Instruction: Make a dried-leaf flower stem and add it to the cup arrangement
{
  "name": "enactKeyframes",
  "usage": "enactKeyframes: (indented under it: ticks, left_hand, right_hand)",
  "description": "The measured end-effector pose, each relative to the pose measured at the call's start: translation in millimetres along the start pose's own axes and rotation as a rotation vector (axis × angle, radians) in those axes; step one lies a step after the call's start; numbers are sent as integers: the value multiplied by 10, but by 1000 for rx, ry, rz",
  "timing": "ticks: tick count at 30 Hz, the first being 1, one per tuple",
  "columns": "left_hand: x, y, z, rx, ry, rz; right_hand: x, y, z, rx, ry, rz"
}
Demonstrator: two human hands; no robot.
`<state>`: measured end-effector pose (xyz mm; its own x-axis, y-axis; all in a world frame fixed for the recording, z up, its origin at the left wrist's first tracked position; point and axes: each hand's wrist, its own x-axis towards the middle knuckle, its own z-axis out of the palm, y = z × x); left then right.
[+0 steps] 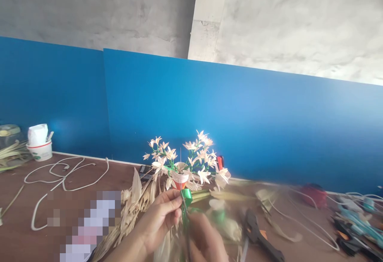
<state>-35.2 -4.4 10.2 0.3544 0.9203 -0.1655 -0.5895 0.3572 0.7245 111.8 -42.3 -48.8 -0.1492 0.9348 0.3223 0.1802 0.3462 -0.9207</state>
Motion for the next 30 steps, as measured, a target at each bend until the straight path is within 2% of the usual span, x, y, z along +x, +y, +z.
enactKeyframes:
  ticks: [6, 13, 18, 25, 30]
  left_hand:
    - [-7, 8, 4, 13, -3, -11]
    - [-49, -9, 29, 83, -60, -2]
    - [-35, -8, 4, 66, -47, -3]
    - [-33, -2, 8, 89, -48, -31]
    - [-30, -13, 14, 88, -52, -51]
  right_hand:
    - [5, 9, -2, -21, 15, -7]
    - [45, -30, -21, -64, -7, -25]
    - [21, -36, -5, -46, -34, -2]
    - [45, -46, -31, -96, -26, -49]
    - [50, -54, -56, -71, -52, -2]
